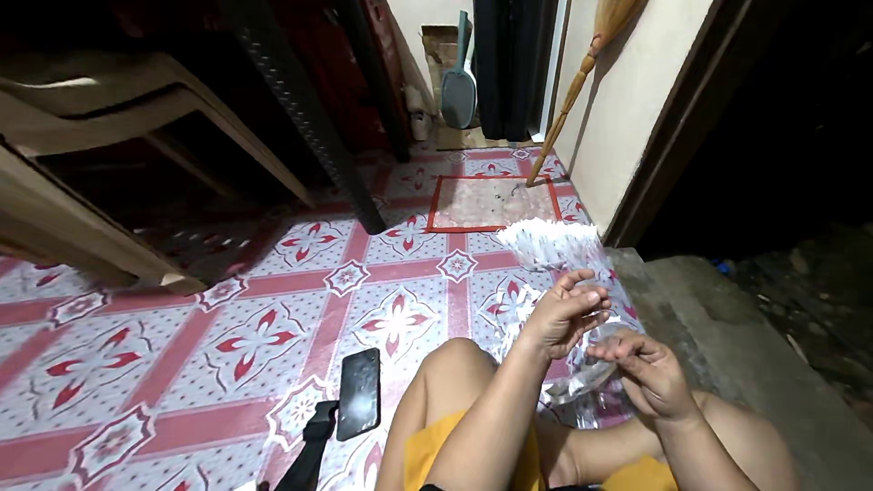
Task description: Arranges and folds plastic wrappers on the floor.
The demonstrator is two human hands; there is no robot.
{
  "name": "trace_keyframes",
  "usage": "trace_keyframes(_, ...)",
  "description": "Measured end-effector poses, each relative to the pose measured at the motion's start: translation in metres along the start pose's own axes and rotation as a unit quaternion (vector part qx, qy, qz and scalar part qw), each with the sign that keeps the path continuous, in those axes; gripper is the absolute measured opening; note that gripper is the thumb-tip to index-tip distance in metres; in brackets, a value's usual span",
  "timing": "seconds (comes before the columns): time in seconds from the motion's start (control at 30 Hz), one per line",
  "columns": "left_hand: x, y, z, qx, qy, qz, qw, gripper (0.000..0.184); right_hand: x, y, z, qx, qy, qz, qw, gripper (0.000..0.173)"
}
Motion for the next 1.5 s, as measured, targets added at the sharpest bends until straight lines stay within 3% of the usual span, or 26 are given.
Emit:
trace_keyframes(0.1, 0.002, -0.005, -0.001, 0.010, -0.028, 0.044, 0.999, 0.053, 0.000, -0.001, -0.002, -0.004, -0.003, -0.001, 1.000, 0.009)
trace_keyframes(0.27, -0.002, 0.000, 0.001, 0.057, -0.088, 0.216, 0.971, 0.062, 0.007, 0.008, -0.001, -0.034, -0.030, -0.141, 0.989, 0.009)
trace_keyframes(0.47, 0.004, -0.011, -0.003, 0.196, -0.138, 0.374, 0.896, 0.021, -0.008, 0.010, 0.003, -0.083, -0.110, -0.220, 0.966, 0.009)
trace_keyframes(0.57, -0.015, -0.006, 0.000, 0.168, -0.143, 0.496, 0.840, 0.015, -0.013, 0.022, 0.009, -0.113, -0.127, -0.278, 0.945, 0.010)
trace_keyframes(0.63, -0.021, 0.000, 0.001, 0.130, -0.114, 0.540, 0.824, 0.019, -0.012, 0.028, 0.012, -0.115, -0.139, -0.312, 0.933, 0.011)
trace_keyframes(0.83, -0.006, 0.002, -0.003, 0.107, -0.100, 0.543, 0.827, 0.024, -0.006, 0.026, 0.012, -0.109, -0.144, -0.346, 0.921, 0.010)
trace_keyframes(0.97, -0.011, 0.009, 0.000, 0.038, -0.066, 0.484, 0.872, 0.033, -0.002, 0.026, 0.012, -0.069, -0.133, -0.298, 0.943, 0.007)
trace_keyframes(1.03, -0.009, 0.009, 0.002, 0.048, -0.039, 0.453, 0.889, 0.029, 0.001, 0.027, 0.013, -0.052, -0.123, -0.270, 0.954, 0.006)
trace_keyframes(1.27, -0.006, -0.009, -0.007, 0.143, -0.138, 0.481, 0.854, 0.019, -0.002, 0.000, 0.001, 0.008, -0.098, -0.236, 0.967, 0.008)
trace_keyframes(1.5, -0.003, -0.022, -0.014, 0.138, -0.151, 0.505, 0.838, 0.018, -0.005, -0.012, 0.004, -0.038, -0.136, -0.260, 0.955, 0.004)
Point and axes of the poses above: each hand's wrist, its own z-axis towards the middle knuckle, its own x-axis out of the palm, y = z × x, the point moved 5 cm from there along z, towards the middle knuckle, and after that the axes turned 11 degrees about z, right-handed, at the moved point
